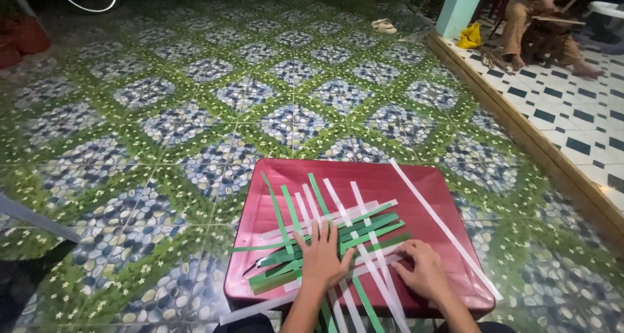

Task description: The person is weaving green and white plastic strips together on a red plastic tray to create a patterned mat.

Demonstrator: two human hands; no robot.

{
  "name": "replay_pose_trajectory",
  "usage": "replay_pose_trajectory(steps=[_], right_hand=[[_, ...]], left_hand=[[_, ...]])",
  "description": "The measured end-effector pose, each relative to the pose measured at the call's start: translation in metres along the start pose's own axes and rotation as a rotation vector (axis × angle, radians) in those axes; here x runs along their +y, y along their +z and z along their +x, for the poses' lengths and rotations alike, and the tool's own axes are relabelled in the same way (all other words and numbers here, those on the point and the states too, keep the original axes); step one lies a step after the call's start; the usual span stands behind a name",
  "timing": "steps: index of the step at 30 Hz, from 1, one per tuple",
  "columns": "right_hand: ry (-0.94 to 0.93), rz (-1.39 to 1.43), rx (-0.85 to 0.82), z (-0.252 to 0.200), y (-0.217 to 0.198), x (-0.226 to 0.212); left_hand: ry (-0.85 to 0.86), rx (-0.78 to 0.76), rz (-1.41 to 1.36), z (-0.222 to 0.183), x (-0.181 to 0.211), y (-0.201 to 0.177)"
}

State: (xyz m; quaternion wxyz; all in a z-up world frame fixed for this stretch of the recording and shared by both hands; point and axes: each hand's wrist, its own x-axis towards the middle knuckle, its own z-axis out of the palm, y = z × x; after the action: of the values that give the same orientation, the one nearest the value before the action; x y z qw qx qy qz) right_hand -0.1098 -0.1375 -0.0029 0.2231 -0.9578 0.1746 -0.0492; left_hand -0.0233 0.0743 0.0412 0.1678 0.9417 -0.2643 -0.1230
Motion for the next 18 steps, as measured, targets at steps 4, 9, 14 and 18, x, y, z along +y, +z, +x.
replay_pose_trajectory(steps=[4,9,14,18], right_hand=[[-0.042,-0.012,0.02,0.0,-0.004,-0.004],[-0.07,-0.025,-0.008,-0.01,0.004,-0.024],[0.002,-0.059,0.146,0.005,0.042,-0.012],[0.045,-0.055,0.143,0.012,0.05,-0.02]], left_hand=[[0.042,0.072,0.153,0.001,-0.007,-0.008],[0.066,-0.022,0.243,-0.005,-0.006,-0.012],[0.099,0.036,0.253,-0.003,-0.008,-0.006],[0.075,0.025,0.234,-0.004,-0.003,-0.009]])
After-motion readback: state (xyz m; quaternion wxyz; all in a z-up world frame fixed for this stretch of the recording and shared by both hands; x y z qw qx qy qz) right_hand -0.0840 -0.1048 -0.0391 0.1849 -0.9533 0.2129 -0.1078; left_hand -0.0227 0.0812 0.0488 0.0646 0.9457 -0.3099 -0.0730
